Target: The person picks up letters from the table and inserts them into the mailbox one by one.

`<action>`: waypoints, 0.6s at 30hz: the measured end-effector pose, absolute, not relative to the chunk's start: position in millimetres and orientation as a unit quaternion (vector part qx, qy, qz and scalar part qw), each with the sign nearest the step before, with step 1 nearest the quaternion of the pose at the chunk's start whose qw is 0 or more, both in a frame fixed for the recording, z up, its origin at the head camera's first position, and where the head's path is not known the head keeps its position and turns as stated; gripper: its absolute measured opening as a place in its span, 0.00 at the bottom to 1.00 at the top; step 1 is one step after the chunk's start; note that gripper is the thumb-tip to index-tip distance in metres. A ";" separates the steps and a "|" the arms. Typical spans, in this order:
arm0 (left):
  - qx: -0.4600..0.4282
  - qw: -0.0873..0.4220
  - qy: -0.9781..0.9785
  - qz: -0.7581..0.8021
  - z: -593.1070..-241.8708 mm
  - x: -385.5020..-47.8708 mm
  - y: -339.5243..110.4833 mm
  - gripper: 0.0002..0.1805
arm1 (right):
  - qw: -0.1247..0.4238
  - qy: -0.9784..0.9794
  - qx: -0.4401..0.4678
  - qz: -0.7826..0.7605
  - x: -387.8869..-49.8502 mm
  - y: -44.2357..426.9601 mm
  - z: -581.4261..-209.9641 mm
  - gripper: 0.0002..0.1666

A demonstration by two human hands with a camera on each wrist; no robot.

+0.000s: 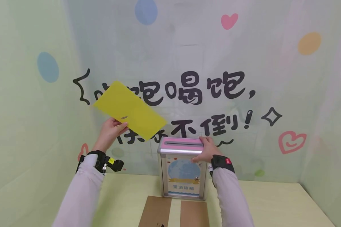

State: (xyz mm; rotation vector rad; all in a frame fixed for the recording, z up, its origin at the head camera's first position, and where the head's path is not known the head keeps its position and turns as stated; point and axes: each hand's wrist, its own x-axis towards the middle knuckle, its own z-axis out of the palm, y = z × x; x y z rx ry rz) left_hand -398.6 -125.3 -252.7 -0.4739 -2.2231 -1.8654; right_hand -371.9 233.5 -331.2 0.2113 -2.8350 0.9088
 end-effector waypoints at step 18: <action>-0.181 0.096 -0.748 -0.631 -245.3 -408.8 -57.8 0.22 | 0.081 -0.946 0.066 0.306 -379.8 238.0 -338.4 0.62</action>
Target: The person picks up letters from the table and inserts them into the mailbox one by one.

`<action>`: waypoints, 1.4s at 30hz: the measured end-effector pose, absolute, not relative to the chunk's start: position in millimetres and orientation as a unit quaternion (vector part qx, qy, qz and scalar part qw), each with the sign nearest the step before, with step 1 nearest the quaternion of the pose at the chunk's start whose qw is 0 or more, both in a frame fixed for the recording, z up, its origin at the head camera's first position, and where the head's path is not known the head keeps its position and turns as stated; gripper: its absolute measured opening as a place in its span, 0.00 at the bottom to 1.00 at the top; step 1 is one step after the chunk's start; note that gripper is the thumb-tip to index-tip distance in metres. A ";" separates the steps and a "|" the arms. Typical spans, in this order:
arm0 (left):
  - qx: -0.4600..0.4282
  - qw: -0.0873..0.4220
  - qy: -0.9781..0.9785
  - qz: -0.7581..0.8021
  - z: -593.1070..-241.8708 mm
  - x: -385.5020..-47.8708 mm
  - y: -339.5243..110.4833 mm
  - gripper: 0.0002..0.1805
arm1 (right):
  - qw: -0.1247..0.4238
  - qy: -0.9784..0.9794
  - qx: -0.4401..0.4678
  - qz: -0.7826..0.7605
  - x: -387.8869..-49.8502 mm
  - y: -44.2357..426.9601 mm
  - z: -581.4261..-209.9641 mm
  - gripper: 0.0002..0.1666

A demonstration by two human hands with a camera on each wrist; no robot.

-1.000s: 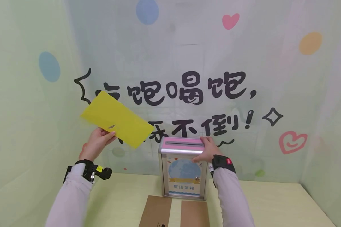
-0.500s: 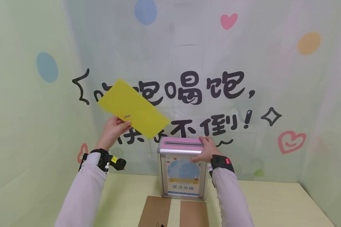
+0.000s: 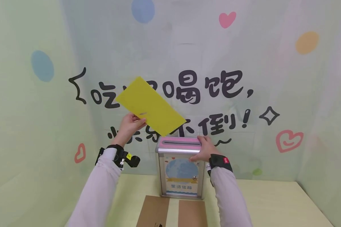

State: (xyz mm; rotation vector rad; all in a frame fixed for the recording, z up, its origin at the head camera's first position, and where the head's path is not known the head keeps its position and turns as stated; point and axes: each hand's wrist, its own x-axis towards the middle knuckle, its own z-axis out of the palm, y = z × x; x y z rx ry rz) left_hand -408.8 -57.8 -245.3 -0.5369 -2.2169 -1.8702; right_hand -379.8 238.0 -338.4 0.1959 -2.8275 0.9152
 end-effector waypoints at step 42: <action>-0.222 0.136 -0.858 -0.442 -252.1 -423.1 1.4 0.07 | 0.078 -0.942 0.068 0.319 -379.2 239.5 -339.5 0.63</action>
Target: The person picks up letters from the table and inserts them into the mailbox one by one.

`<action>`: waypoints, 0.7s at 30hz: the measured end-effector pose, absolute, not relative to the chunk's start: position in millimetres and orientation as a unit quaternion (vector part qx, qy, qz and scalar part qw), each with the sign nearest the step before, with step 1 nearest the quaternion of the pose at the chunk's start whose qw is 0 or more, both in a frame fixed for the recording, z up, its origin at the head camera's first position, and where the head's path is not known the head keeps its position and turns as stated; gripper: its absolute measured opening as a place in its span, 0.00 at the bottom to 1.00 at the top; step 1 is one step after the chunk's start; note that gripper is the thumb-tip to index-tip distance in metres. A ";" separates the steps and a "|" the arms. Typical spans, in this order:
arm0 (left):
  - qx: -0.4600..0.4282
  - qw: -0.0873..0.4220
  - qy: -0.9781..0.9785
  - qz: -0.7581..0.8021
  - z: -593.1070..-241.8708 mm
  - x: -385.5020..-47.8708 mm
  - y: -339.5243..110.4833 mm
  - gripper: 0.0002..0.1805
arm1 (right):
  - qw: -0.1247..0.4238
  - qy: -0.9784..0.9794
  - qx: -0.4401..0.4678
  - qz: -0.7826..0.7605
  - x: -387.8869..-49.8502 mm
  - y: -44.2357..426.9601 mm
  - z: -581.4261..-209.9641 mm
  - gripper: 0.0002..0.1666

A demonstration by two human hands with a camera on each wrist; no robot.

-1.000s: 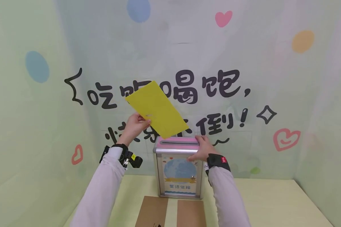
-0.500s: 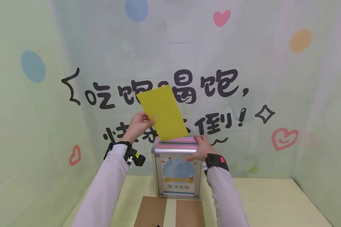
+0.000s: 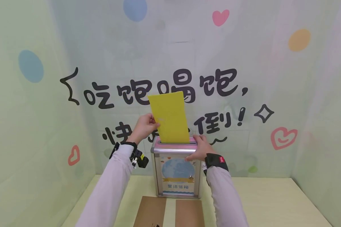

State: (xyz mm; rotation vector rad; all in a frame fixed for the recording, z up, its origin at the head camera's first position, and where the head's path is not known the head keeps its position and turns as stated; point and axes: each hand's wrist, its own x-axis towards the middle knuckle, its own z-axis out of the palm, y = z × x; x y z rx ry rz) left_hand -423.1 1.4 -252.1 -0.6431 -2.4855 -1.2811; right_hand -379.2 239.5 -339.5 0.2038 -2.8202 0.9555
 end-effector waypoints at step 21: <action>-0.234 0.111 -0.885 -0.386 -284.5 -426.1 16.3 0.08 | 0.082 -0.943 0.074 0.314 -382.8 241.6 -341.2 0.63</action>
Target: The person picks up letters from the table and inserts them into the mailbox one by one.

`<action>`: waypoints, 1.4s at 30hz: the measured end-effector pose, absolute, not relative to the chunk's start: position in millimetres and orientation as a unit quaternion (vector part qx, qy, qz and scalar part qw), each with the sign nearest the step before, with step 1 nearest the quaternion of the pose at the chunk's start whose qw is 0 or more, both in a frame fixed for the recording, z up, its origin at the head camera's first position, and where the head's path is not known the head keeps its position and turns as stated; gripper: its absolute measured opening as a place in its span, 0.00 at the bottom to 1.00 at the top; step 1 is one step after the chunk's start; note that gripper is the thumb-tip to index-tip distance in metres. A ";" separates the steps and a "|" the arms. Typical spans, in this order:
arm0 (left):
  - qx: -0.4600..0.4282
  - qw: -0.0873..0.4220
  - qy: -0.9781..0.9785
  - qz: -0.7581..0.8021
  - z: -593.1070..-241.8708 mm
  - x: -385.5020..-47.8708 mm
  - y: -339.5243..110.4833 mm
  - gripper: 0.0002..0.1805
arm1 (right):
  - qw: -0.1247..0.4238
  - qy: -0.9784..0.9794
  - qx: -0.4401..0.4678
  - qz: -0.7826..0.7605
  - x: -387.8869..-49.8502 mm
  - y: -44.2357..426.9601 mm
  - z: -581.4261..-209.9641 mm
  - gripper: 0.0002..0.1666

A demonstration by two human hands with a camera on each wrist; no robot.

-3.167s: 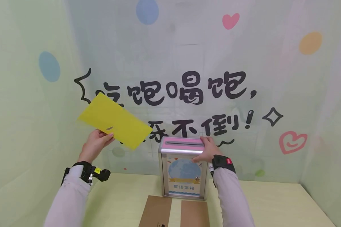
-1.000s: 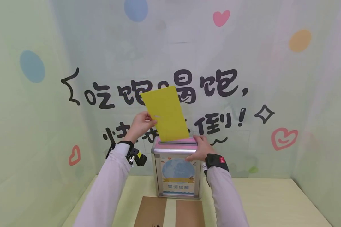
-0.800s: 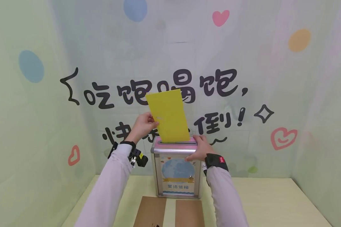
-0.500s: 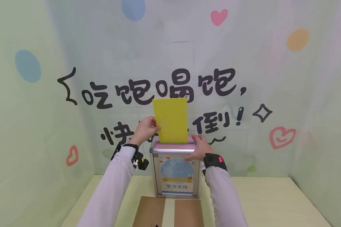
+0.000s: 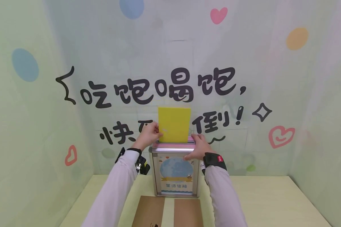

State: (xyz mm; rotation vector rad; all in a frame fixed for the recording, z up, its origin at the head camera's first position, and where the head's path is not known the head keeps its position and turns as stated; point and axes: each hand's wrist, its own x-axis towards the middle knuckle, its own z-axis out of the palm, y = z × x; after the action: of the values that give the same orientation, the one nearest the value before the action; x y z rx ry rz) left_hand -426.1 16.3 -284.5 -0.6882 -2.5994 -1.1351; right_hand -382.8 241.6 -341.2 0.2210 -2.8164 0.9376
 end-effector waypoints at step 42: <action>-0.247 0.052 -0.913 -0.320 -299.7 -419.7 -1.0 0.64 | 0.079 -0.940 0.070 0.324 -376.1 236.6 -336.0 0.62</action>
State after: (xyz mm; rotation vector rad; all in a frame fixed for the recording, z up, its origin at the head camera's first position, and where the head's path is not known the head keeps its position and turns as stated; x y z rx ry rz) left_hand -419.7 -1.0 -299.7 -0.7502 -2.7774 -0.9716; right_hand -376.1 236.6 -336.0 0.2090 -2.8135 0.9685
